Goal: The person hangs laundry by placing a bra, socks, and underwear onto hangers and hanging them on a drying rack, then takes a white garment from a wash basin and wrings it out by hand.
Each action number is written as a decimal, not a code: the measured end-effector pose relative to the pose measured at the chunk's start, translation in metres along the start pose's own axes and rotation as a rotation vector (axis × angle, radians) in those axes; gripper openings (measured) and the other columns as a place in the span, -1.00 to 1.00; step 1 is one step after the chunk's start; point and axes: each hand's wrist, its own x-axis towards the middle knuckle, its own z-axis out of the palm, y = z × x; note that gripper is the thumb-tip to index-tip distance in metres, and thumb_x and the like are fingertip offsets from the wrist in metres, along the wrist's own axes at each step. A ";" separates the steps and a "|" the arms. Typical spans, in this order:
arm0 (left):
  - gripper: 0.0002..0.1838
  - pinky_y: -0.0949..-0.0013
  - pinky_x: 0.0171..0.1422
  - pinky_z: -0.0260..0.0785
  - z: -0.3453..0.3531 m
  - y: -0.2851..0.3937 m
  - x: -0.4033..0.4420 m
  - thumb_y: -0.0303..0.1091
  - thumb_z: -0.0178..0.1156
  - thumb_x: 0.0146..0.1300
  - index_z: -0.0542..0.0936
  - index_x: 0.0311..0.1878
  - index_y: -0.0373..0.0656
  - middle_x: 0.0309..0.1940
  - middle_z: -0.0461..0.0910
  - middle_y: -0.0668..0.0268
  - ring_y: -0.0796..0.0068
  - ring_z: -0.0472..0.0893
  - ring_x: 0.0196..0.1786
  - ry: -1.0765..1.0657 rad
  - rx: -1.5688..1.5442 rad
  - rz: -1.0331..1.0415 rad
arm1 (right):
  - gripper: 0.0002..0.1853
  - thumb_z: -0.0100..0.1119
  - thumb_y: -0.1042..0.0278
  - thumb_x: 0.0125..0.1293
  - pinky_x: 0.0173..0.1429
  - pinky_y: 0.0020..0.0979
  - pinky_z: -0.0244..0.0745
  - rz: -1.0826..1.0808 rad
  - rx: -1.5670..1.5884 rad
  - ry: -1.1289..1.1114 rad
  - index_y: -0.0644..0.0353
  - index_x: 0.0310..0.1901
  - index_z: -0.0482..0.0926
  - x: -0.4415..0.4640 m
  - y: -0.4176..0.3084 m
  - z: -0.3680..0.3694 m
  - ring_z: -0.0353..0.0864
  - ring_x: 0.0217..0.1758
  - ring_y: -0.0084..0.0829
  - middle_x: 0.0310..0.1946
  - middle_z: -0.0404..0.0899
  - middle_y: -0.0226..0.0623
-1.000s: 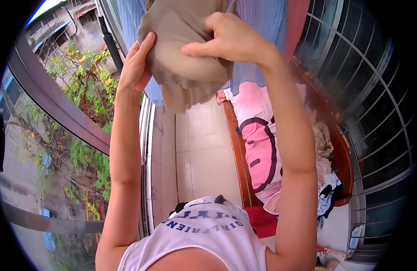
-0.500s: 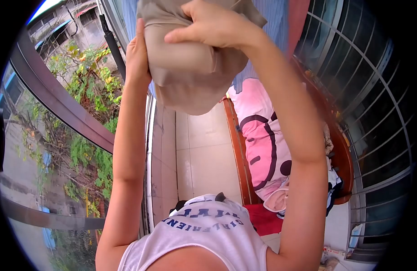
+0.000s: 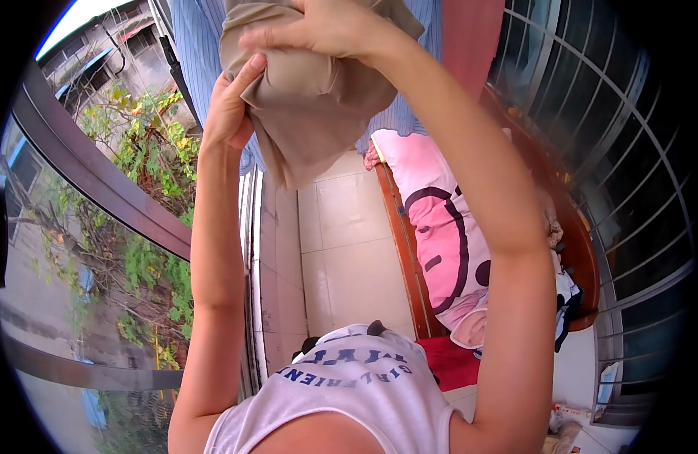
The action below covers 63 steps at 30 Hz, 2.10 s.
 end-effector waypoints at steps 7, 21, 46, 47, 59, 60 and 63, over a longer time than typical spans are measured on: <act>-0.49 0.41 -0.04 0.43 -0.006 -0.009 -0.004 -0.20 0.29 0.07 0.41 0.03 -0.26 -0.14 0.55 0.26 0.46 0.55 -0.10 0.020 -0.207 -0.016 | -0.66 0.11 0.33 0.23 -0.12 -0.59 0.37 -0.054 0.108 -0.087 0.32 0.01 0.49 0.007 0.013 -0.001 0.45 -0.19 -0.65 -0.20 0.55 -0.40; -0.67 0.37 0.07 0.40 -0.036 -0.017 -0.009 -0.43 0.14 0.19 0.42 0.03 -0.23 -0.11 0.55 0.26 0.47 0.54 -0.06 -0.089 -0.174 0.068 | -0.70 0.10 0.44 0.18 -0.19 -0.64 0.35 -0.067 0.247 -0.109 0.29 -0.04 0.53 0.015 0.012 0.000 0.44 -0.28 -0.66 -0.24 0.56 -0.43; -0.71 0.22 0.10 0.41 -0.053 -0.028 -0.014 -0.39 -0.05 0.28 0.41 0.00 -0.35 -0.08 0.52 0.09 0.27 0.54 -0.04 -0.142 -0.632 -0.133 | -0.73 -0.01 0.25 0.19 -0.12 -0.51 0.37 0.065 0.288 -0.108 0.24 -0.22 0.56 0.012 0.014 0.003 0.49 -0.22 -0.56 -0.27 0.56 -0.35; -0.69 0.18 0.17 0.35 -0.054 -0.026 -0.013 -0.37 -0.07 0.27 0.43 -0.01 -0.37 -0.06 0.52 0.07 0.22 0.51 0.02 -0.156 -0.656 -0.222 | -0.73 -0.01 0.25 0.19 -0.12 -0.51 0.37 0.053 0.282 -0.103 0.24 -0.22 0.56 0.014 0.010 -0.007 0.49 -0.22 -0.56 -0.27 0.56 -0.35; -0.69 0.35 0.05 0.41 -0.036 -0.031 -0.008 -0.27 -0.02 0.33 0.41 0.04 -0.24 -0.05 0.51 0.23 0.40 0.53 -0.03 -0.193 -0.382 0.031 | -0.69 0.09 0.16 0.27 -0.47 -0.59 0.40 -0.151 0.584 0.110 0.30 -0.32 0.58 0.026 0.023 0.011 0.50 -0.55 -0.61 -0.45 0.58 -0.34; -0.71 0.38 0.00 0.43 -0.027 -0.027 -0.012 -0.29 0.00 0.31 0.43 0.01 -0.26 -0.11 0.54 0.23 0.44 0.55 -0.10 -0.121 -0.390 0.032 | -0.69 0.07 0.17 0.28 -0.43 -0.57 0.42 -0.115 0.637 0.124 0.32 -0.30 0.57 0.024 0.019 0.015 0.51 -0.51 -0.59 -0.45 0.58 -0.34; -0.72 0.38 -0.03 0.47 -0.031 -0.030 -0.011 -0.31 0.00 0.31 0.43 -0.02 -0.29 -0.17 0.56 0.21 0.46 0.58 -0.16 -0.060 -0.481 -0.014 | -0.75 0.10 0.26 0.26 -0.33 -0.53 0.43 0.071 0.622 0.139 0.33 -0.26 0.56 0.008 0.011 0.009 0.52 -0.41 -0.58 -0.46 0.56 -0.37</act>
